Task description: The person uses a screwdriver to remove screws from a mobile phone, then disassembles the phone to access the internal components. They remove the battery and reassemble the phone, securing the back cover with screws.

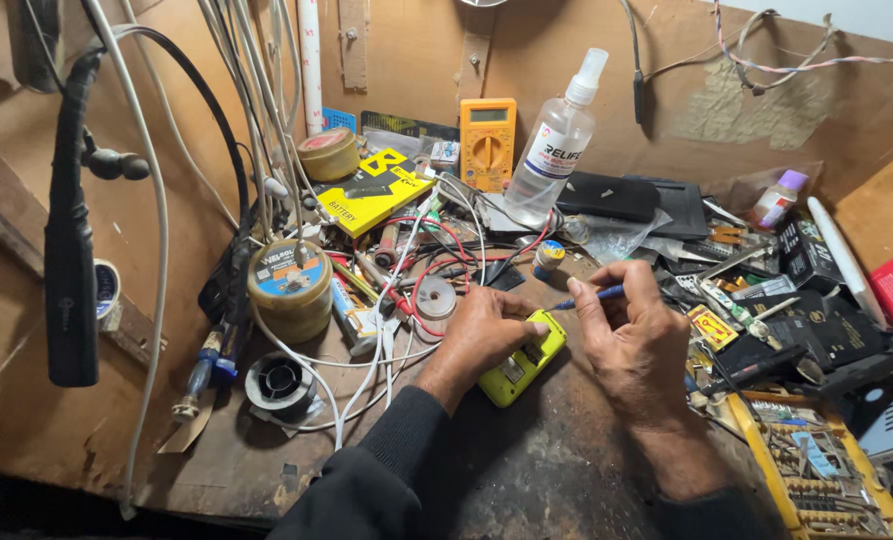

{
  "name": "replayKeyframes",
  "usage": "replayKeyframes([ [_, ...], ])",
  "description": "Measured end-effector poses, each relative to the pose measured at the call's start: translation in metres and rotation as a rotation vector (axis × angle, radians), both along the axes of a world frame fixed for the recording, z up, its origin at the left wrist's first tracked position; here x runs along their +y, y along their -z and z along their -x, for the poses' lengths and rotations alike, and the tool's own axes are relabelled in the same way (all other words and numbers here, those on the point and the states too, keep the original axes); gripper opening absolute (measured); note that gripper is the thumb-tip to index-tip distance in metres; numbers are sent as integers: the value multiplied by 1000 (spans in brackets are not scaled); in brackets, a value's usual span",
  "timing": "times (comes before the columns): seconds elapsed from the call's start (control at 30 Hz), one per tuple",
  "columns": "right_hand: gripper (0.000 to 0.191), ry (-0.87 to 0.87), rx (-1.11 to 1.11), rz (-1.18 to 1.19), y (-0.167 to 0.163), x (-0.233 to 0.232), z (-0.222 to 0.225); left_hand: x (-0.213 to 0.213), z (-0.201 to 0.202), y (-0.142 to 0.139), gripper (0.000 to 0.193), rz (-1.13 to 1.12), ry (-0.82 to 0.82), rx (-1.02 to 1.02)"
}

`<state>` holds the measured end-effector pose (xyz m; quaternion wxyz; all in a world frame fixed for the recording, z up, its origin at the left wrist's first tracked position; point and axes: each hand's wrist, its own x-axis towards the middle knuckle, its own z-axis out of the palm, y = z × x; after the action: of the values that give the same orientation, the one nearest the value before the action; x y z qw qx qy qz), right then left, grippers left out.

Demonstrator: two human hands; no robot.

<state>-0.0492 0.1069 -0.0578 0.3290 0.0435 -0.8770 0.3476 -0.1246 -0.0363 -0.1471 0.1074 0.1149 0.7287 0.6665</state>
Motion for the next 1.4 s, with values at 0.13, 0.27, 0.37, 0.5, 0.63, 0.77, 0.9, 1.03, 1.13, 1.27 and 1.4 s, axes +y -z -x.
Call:
replayKeyframes([
  [0.13,17,-8,-4,-7,1,3,2,-1,-1,-3,30,-43,37,-39],
  [0.27,13,-111,-100,152,1,12,6,1,0,-2,30,14,20,-38],
  [0.37,12,-165,-126,237,3,15,6,2,1,-1,32,-12,13,2],
  [0.5,11,-199,-116,251,7,16,5,1,-1,1,35,8,6,-16],
  [0.63,11,-215,-116,239,5,16,4,3,0,0,36,33,-11,-78],
  [0.77,15,-220,-157,204,1,16,3,4,2,5,38,45,-20,41],
  [0.9,21,-350,-216,204,-6,20,2,5,4,12,38,51,-12,40],
  [1.03,16,-325,-217,175,-10,19,3,6,4,12,37,-4,-4,20],
  [1.13,14,-226,-256,103,-13,17,2,5,1,10,34,16,7,37],
  [1.27,17,-213,-235,54,-17,18,3,4,-2,6,33,-36,13,23],
  [1.4,18,-414,-194,141,-19,18,4,5,-2,5,33,-20,10,17],
])
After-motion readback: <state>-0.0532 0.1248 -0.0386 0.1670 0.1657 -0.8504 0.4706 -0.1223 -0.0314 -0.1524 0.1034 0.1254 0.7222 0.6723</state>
